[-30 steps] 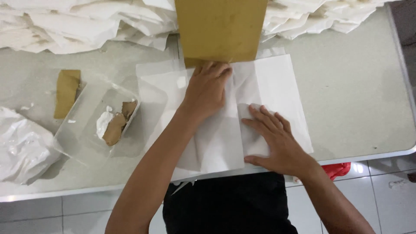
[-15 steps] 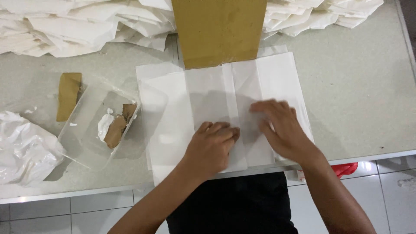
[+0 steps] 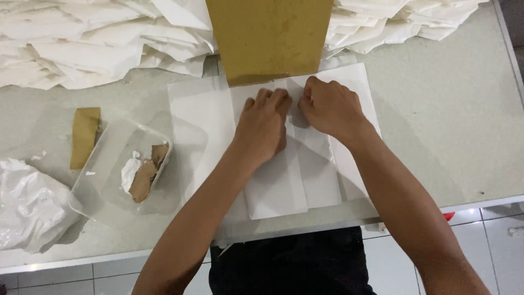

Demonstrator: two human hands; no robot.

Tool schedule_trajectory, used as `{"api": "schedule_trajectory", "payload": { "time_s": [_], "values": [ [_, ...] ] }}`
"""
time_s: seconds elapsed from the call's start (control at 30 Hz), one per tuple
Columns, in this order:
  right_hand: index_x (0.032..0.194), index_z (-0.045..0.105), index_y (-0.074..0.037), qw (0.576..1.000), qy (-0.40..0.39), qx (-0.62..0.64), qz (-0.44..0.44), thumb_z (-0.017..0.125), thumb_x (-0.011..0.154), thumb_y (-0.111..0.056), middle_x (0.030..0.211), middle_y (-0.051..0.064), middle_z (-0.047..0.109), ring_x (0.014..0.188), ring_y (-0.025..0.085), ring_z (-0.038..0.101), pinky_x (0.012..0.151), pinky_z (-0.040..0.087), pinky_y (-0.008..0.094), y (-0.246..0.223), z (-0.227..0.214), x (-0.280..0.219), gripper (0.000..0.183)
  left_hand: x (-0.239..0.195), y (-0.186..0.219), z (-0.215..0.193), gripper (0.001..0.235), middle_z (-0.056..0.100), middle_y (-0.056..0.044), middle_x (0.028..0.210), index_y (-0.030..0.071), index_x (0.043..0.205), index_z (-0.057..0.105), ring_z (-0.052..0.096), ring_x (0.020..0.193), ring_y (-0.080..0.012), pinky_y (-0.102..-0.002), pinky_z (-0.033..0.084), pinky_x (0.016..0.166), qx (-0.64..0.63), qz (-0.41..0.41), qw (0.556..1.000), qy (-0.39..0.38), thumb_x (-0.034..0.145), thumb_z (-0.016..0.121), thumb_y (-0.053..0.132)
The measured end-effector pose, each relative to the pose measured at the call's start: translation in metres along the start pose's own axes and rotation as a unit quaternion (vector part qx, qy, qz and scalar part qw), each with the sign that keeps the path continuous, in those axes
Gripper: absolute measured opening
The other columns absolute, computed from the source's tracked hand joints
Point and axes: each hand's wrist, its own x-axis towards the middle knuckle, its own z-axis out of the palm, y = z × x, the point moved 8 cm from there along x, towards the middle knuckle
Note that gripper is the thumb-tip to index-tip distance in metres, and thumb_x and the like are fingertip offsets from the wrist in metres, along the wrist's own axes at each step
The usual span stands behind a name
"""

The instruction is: Applying glue to a cardboard strip and wrapping it with a white paper sheet to finish the component.

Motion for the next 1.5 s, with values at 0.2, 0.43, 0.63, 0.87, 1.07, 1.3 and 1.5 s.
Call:
{"api": "schedule_trajectory", "payload": {
  "time_s": [0.2,0.43,0.63,0.87,1.07,1.3,1.5],
  "values": [
    [0.103,0.067,-0.007,0.998,-0.025,0.064,-0.003,0.054,0.097,-0.027,0.065,0.008,0.067,0.046,0.018,0.064,0.052,0.051,0.038,-0.008,-0.009,-0.002,0.024,-0.042,0.024,0.014,0.048,0.056,-0.015,0.129,0.000,0.133,0.059,0.051,0.122,-0.0341,-0.048,0.046,0.093,-0.037,0.011,0.997,-0.059,0.090,0.062,0.020],
    [0.102,0.069,-0.003,0.989,-0.080,0.118,0.032,0.055,0.093,-0.025,0.062,0.011,0.064,0.046,0.021,0.065,0.059,0.052,0.038,-0.023,-0.031,-0.005,0.028,-0.078,0.049,0.025,0.060,0.052,-0.020,0.128,-0.004,0.130,0.057,0.047,0.126,-0.0402,-0.054,0.041,0.100,-0.107,0.065,0.989,-0.084,0.087,0.067,0.036],
    [0.092,0.057,-0.007,0.971,-0.152,0.137,0.125,0.042,0.091,-0.023,0.097,0.003,0.064,0.062,0.023,0.069,0.064,0.041,0.036,-0.022,-0.026,-0.012,0.022,-0.071,0.050,0.014,0.067,0.058,-0.019,0.128,-0.009,0.125,0.060,0.054,0.115,-0.0345,-0.045,0.047,0.093,-0.102,0.118,0.985,0.079,0.081,0.073,0.038],
    [0.111,0.067,-0.001,0.992,-0.082,0.094,0.011,0.053,0.097,-0.026,0.066,0.010,0.067,0.054,0.024,0.070,0.062,0.052,0.041,-0.019,-0.019,-0.008,0.032,-0.012,0.004,0.021,0.058,0.044,-0.026,0.150,-0.009,0.150,0.041,0.040,0.143,-0.0400,-0.050,0.034,0.114,-0.051,-0.002,0.998,0.021,0.100,0.048,0.020],
    [0.109,0.069,-0.002,0.991,-0.084,0.097,0.024,0.052,0.098,-0.024,0.062,0.011,0.068,0.053,0.024,0.070,0.063,0.052,0.041,-0.024,-0.027,-0.009,0.030,-0.052,0.034,0.018,0.072,0.029,-0.031,0.162,-0.010,0.155,0.031,0.024,0.152,-0.0467,-0.061,0.018,0.122,-0.080,0.018,0.997,0.003,0.100,0.052,0.032],
    [0.111,0.070,-0.001,0.987,-0.096,0.106,0.071,0.054,0.095,-0.023,0.068,0.018,0.070,0.052,0.027,0.070,0.064,0.053,0.041,-0.021,-0.025,-0.008,0.032,-0.096,0.049,0.029,0.081,0.026,-0.031,0.162,-0.005,0.156,0.029,0.020,0.152,-0.0494,-0.067,0.015,0.119,-0.147,0.050,0.986,-0.068,0.099,0.045,0.050],
    [0.114,0.068,-0.001,0.987,-0.078,0.121,0.070,0.057,0.093,-0.030,0.071,0.020,0.070,0.051,0.028,0.065,0.060,0.050,0.042,-0.018,-0.030,-0.010,0.037,-0.058,-0.046,0.022,0.060,0.043,-0.014,0.138,0.007,0.139,0.048,0.042,0.134,-0.0374,-0.061,0.037,0.103,-0.051,-0.062,0.997,0.003,0.093,0.057,0.045]
  ]
}}
